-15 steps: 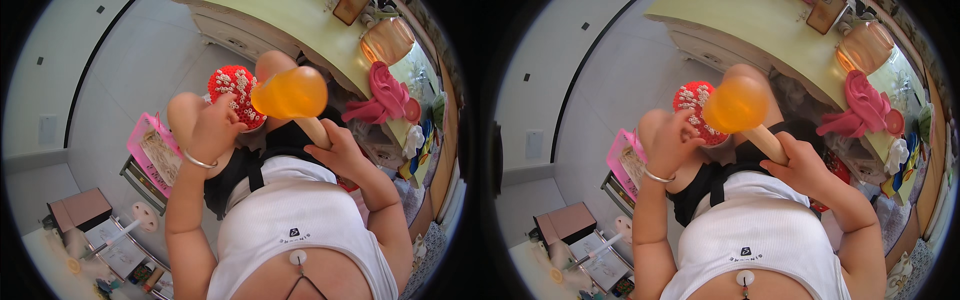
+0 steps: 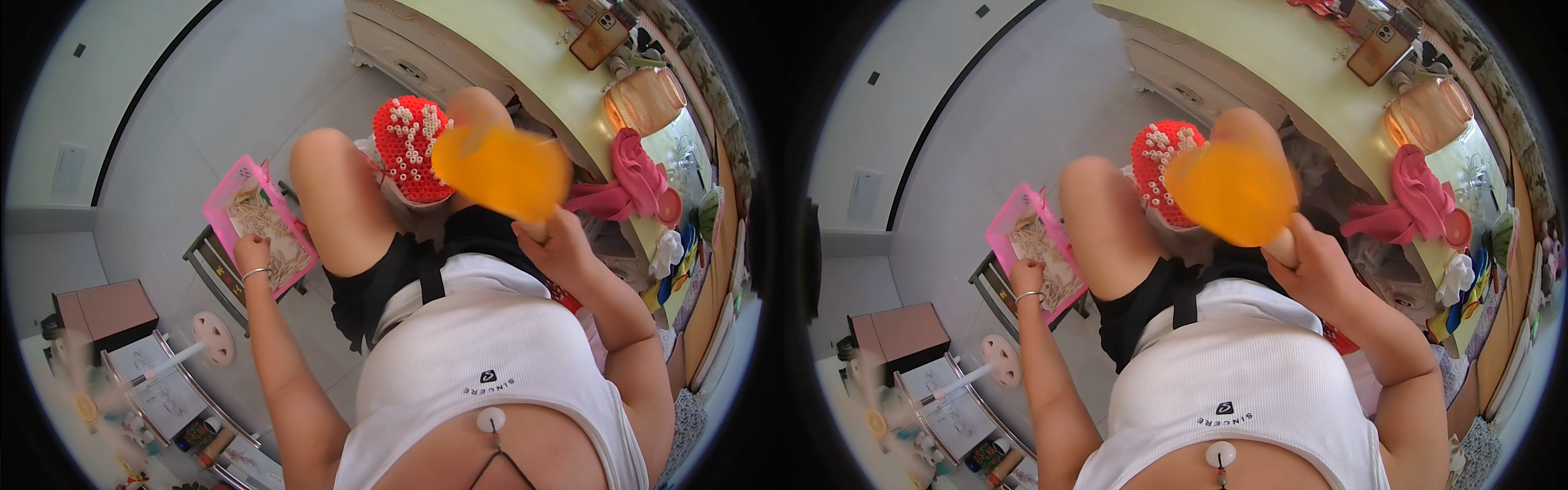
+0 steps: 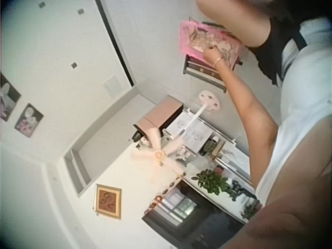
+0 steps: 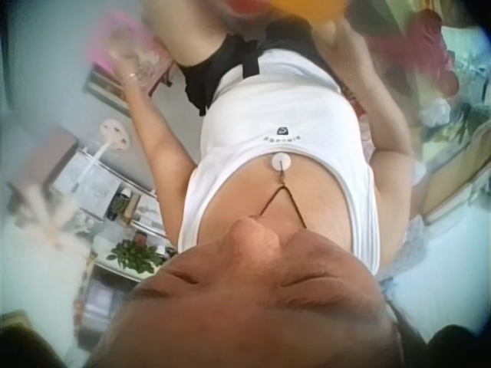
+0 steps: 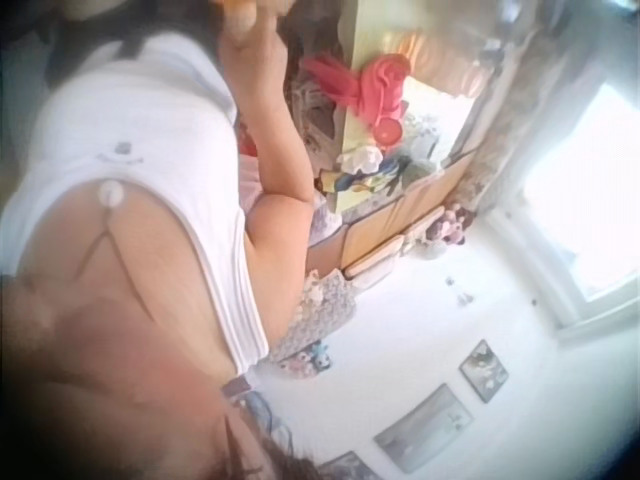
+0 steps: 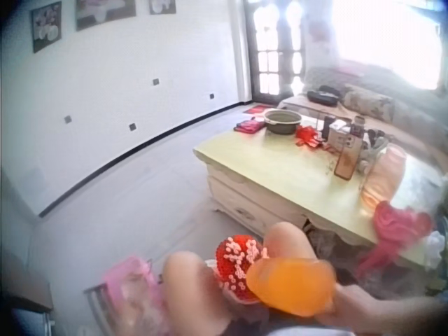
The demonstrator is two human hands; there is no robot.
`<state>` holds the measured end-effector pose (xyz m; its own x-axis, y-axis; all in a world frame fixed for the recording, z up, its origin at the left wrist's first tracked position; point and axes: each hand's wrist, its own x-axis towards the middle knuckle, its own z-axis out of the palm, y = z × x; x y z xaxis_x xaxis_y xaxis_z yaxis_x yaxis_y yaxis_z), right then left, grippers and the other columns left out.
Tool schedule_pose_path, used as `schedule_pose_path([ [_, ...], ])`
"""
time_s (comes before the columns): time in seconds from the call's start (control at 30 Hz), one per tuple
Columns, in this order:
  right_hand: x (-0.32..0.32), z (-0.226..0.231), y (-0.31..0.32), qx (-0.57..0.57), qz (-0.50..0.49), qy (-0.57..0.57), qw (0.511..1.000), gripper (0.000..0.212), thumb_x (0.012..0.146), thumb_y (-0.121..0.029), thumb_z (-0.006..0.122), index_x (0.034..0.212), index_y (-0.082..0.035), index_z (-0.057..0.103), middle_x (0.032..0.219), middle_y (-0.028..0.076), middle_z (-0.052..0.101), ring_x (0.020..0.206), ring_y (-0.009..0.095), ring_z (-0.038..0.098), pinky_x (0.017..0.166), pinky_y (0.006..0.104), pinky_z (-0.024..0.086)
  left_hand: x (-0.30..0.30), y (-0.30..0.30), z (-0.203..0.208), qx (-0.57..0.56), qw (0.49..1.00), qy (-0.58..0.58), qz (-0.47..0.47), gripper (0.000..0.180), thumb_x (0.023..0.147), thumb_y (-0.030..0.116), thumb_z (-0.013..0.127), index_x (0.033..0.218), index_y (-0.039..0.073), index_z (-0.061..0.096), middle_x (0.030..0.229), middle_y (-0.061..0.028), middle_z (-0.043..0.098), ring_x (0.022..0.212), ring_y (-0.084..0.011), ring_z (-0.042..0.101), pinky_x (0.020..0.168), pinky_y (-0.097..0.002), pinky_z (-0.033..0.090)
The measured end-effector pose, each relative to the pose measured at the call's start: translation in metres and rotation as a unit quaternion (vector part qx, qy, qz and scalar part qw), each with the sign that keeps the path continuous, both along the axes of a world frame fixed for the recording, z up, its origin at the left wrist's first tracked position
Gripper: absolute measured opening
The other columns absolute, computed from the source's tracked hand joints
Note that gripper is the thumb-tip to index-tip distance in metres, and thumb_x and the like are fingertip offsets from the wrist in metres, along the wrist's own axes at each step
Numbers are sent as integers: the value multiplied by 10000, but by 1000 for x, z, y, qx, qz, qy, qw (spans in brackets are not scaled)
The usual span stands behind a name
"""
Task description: The person assembles firecrackers by hand, using a wooden mallet to tap fuse wires into red cylinders and gathering clusters of assembled firecrackers.
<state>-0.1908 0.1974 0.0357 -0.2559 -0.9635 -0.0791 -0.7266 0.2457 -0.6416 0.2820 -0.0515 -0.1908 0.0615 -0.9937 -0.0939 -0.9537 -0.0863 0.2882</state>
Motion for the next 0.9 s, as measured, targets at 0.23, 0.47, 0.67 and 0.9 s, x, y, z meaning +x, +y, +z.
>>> schedule_pose_path([
  [0.23, 8, 0, -14, 9, 11, -51, 999, 315, 828, -129, 773, 950, -12, 508, 741, 217, 541, 653, 383, 427, 625, 370, 472, 71, 5, -62, 17, 995, 71, 61, 138, 705, 82, 764, 814, -1, 747, 655, -160, 681, 562, -239, 680, 587, -378, 546],
  [0.47, -1, 2, -12, 24, -89, -102, 991, 353, 777, -120, 824, 1012, -11, 583, 773, 163, 638, 704, 149, 588, 657, 356, 522, -23, -23, -48, 30, 992, -112, -54, 145, 741, 198, 745, 769, 56, 752, 813, -202, 719, 807, -371, 713, 740, -458, 557],
  [0.67, -10, -8, -2, 49, -77, -86, 992, 423, 800, -297, 818, 1011, -6, 596, 796, 221, 656, 723, 361, 678, 648, 404, 523, -72, -2, -39, 98, 993, 41, -49, 244, 869, 321, 639, 927, 111, 749, 886, -182, 727, 843, -330, 717, 721, -471, 541],
  [0.9, -8, -1, -1, 99, -105, -139, 980, 407, 823, -292, 801, 1024, -6, 593, 772, 200, 647, 693, 333, 669, 636, 398, 520, -33, 16, -65, 68, 996, 35, -55, 290, 857, 314, 627, 912, 69, 771, 884, -235, 713, 862, -407, 698, 782, -484, 549],
])
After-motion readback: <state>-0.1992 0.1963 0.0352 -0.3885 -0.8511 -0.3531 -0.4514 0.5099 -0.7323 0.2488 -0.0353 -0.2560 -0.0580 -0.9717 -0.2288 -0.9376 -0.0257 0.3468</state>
